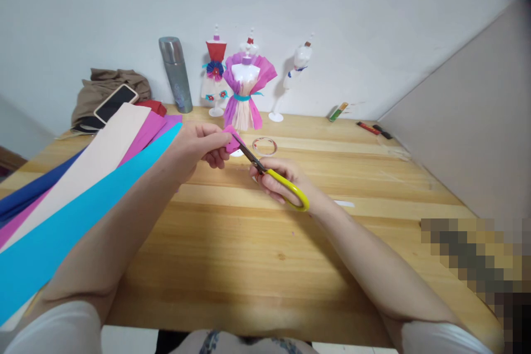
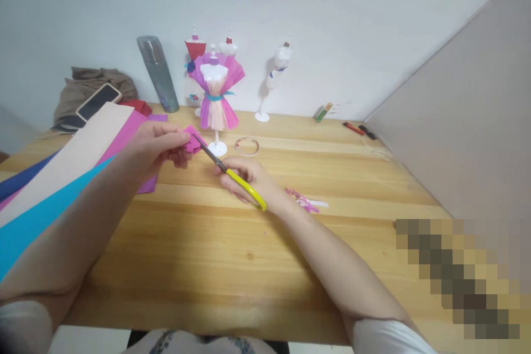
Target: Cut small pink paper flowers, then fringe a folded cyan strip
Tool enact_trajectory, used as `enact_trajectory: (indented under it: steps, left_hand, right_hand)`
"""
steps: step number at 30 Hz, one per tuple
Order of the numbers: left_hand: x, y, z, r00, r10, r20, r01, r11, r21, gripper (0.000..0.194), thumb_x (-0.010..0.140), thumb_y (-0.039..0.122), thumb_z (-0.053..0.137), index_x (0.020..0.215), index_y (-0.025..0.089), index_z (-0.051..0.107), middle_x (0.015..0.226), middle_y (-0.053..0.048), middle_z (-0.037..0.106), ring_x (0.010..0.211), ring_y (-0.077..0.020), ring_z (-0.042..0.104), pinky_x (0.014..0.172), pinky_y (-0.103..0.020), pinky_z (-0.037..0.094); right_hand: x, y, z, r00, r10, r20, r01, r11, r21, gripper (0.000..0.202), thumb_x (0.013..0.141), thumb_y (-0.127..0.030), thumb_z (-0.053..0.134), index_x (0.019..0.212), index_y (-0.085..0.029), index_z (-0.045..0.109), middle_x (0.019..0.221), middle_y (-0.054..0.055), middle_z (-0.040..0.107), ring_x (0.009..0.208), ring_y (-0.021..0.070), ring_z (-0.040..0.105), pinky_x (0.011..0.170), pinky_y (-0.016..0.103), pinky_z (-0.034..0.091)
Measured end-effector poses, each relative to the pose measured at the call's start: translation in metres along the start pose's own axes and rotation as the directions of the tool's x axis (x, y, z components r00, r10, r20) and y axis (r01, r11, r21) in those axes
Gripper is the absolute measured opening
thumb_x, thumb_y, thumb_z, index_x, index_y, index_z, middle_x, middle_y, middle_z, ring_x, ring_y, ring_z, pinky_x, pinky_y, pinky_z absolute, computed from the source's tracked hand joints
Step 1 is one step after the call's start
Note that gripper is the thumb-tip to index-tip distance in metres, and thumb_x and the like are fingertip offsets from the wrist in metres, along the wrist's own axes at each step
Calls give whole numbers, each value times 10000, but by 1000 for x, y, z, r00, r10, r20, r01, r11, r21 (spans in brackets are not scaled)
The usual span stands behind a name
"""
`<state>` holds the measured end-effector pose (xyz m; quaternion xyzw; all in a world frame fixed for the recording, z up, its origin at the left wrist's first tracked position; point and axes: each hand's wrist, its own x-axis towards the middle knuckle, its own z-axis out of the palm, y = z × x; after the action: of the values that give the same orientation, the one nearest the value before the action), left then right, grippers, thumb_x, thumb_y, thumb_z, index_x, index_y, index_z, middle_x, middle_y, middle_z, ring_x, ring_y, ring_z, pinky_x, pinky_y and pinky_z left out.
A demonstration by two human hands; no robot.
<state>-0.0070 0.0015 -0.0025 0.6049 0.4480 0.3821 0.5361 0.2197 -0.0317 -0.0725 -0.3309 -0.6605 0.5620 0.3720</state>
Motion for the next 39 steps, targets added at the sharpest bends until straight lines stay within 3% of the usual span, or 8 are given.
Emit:
enact_trajectory:
  steps: [4,9,11,14,18,30,39]
  left_hand:
    - [4,-4,-1,1000,5,-9,-5,999,-36,309,830,370,718,612,153,687,577,-39,663,470,-111,597,469,-218,429]
    - [11,-4,-4,996,-82,20,84,992,-95,666,975,665,438,606,159,666,589,-72,664,447,-128,612,454,-240,444]
    - [10,-3,-4,997,-74,23,76,994,-72,610,947,641,514,611,156,672,581,-63,661,449,-122,607,455,-235,441]
    - [5,-2,-2,1000,-5,8,5,1000,-31,353,806,444,757,629,146,690,573,-34,664,465,-109,598,470,-220,444]
    - [-1,-1,3,998,41,-43,-43,999,-33,196,686,270,815,605,142,690,542,-3,657,457,-83,579,462,-192,423]
    - [5,-8,4,999,32,-18,-32,999,-27,156,680,268,746,588,156,687,535,-7,662,432,-99,575,441,-208,446]
    - [2,-7,9,1000,17,-13,-18,998,-65,182,653,299,763,583,152,682,520,0,655,422,-93,574,430,-196,419]
  right_hand:
    - [0,0,1,1000,5,-4,-5,1000,0,488,873,-659,693,974,-189,613,582,-83,449,402,63,341,368,224,248]
    - [1,0,1,1000,7,-8,-7,1000,-7,487,860,-646,718,970,-183,612,589,-85,457,393,57,347,369,224,249]
    - [1,0,1,1000,8,-6,-8,1000,-6,471,864,-631,723,976,-186,614,587,-87,459,391,57,349,370,223,250]
    - [1,0,1,1000,6,-8,-7,1000,-4,454,863,-611,736,972,-187,617,586,-86,464,396,56,349,371,220,256]
    - [1,0,1,1000,0,-6,0,1000,1,457,863,-611,735,961,-181,616,593,-85,470,396,49,348,369,214,261]
    - [2,2,2,1000,-20,16,19,999,32,505,872,-661,698,981,-180,591,599,-89,446,395,46,360,378,200,260]
    - [3,3,0,998,-59,35,58,998,17,437,907,-595,698,991,-182,582,621,-93,432,417,41,362,397,190,282]
